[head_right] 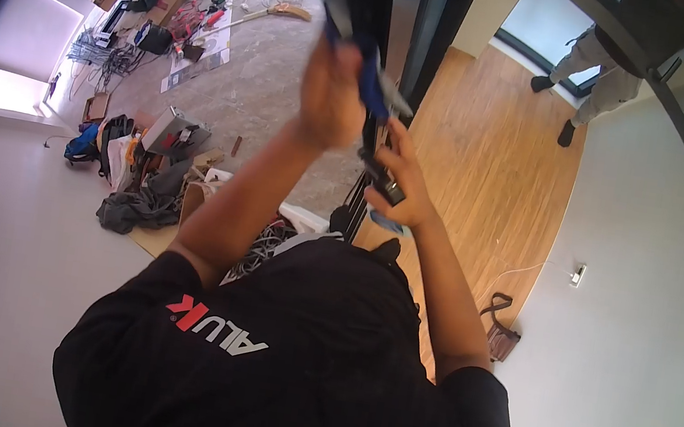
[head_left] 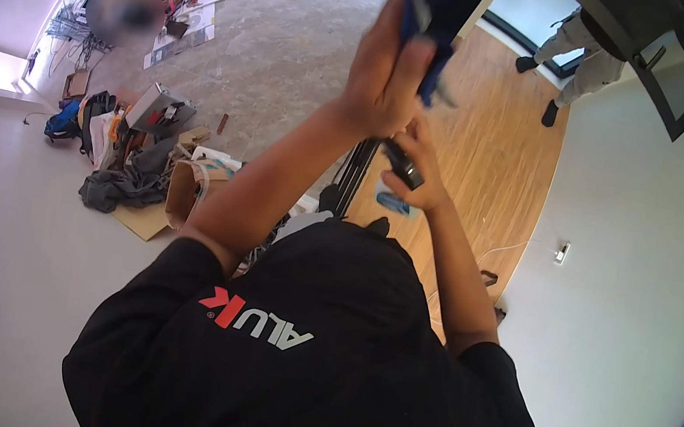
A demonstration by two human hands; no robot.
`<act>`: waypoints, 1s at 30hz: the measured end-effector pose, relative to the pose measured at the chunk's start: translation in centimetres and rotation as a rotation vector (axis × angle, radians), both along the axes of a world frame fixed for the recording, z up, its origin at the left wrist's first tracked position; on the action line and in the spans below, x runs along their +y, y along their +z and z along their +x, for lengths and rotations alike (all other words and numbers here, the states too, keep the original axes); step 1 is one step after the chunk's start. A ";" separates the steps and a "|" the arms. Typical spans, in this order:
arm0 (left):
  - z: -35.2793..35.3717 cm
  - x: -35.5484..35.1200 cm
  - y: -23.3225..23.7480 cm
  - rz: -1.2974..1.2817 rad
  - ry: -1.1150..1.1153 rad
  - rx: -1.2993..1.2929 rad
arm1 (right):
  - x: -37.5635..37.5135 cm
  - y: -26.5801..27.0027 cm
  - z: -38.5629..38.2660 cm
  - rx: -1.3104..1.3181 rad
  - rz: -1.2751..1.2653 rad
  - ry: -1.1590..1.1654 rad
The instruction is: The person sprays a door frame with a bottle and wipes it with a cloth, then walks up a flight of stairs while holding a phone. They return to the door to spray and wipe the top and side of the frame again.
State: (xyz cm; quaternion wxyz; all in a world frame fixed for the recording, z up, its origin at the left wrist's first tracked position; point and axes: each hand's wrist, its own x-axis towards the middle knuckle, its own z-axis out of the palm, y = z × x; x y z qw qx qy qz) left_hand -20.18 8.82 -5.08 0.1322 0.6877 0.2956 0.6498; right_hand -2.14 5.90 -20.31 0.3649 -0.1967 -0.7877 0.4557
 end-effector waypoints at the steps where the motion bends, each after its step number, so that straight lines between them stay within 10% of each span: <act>1: 0.3 0.3 2.1 0.079 0.041 0.004 | -0.3 -0.5 -0.1 0.085 -0.030 -0.025; 5: 0.7 1.1 5.3 0.223 0.186 0.011 | -0.3 0.9 0.2 0.106 -0.103 -0.100; 14: 0.8 -3.6 -10.0 -0.274 0.090 -0.130 | -0.4 0.9 -0.7 0.056 0.050 -0.166; 22: 0.9 -0.5 -4.4 0.162 0.262 -0.017 | -1.6 -0.2 -0.8 0.205 0.036 -0.162; 30: 1.1 -1.5 -3.5 0.035 0.278 -0.040 | -1.8 -0.2 -0.9 0.170 0.123 -0.210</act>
